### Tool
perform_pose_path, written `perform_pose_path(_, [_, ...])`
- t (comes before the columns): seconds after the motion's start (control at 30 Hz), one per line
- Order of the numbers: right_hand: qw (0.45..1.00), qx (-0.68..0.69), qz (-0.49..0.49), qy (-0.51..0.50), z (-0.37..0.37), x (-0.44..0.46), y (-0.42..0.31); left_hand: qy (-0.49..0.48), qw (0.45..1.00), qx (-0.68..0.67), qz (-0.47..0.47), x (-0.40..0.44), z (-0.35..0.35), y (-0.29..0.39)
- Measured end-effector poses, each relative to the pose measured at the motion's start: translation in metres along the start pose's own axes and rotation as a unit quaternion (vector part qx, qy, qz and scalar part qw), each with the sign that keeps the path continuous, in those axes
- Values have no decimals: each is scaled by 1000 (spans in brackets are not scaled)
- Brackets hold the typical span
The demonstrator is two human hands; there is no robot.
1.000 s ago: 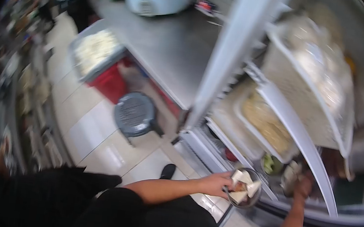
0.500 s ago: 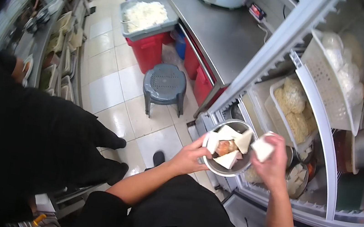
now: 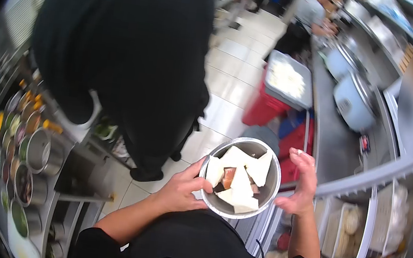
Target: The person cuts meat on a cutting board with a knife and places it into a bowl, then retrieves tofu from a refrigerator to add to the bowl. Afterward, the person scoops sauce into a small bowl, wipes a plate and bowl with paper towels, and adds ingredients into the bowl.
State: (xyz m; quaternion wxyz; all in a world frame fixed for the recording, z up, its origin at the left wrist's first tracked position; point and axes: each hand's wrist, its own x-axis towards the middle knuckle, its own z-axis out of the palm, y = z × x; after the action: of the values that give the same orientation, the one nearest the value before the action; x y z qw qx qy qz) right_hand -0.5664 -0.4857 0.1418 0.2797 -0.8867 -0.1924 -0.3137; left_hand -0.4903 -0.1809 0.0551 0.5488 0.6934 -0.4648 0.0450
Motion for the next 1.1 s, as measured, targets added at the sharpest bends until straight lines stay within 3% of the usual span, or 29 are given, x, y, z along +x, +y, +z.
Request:
perform_pose_path(0.07, [982, 153, 1, 109, 37, 19, 9, 47, 998, 28, -6, -22, -32, 14])
perform_pose_path(0.13, [976, 205, 5, 74, 56, 38, 12, 71, 997, 36, -18, -44, -64, 34])
perform_pose_path(0.23, [979, 179, -48, -79, 103, 74, 1, 144, 985, 76, -49, -97, -113, 67])
perform_pose_path(0.27, [965, 221, -14, -137, 124, 76, -1, 181, 976, 106, -58, -117, -124, 83])
perform_pose_path(0.33, [909, 152, 142, -362, 165, 66, 13, 256, 949, 162, -86, -156, -137, 113])
perform_pose_path(0.37, [871, 52, 112, -475, 182, 62, 17, 289, 932, 191, -104, -172, -139, 133])
perform_pose_path(0.43, [743, -121, -12, -658, 240, 39, 44, 369, 878, 276, -125, -202, -151, 163])
perform_pose_path(0.47, [692, -149, -89, -701, 287, 5, 91, 420, 835, 318, -157, -225, -154, 173])
perform_pose_path(0.5, [592, -181, -182, -764, 320, -3, 96, 456, 798, 348, -183, -248, -161, 180])
perform_pose_path(0.57, [586, -156, -125, -785, 343, -6, 83, 570, 731, 338, -161, -290, -182, 184])
perform_pose_path(0.63, [604, -116, -75, -785, 362, -12, 88, 641, 659, 348, -181, -338, -217, 191])
perform_pose_path(0.7, [579, -108, -16, -808, 385, -27, 107, 693, 569, 378, -231, -376, -267, 203])
perform_pose_path(0.77, [607, -154, -107, -772, 403, -58, 155, 715, 511, 409, -246, -427, -327, 210])
perform_pose_path(0.87, [548, -204, 167, -793, 386, -43, 136, 733, 432, 458, -256, -530, -418, 200])
perform_pose_path(0.93, [496, -230, 317, -775, 370, -38, 112, 692, 340, 544, -332, -602, -470, 191])
perform_pose_path(1.0, [450, -243, 422, -748, 361, -34, 84, 659, 275, 587, -381, -636, -508, 179])
perform_pose_path(1.03, [433, -247, 457, -736, 359, -31, 68, 679, 295, 544, -395, -699, -534, 167])
perform_pose_path(1.1, [432, -253, 464, -731, 360, -35, 54, 731, 282, 451, -429, -702, -559, 149])
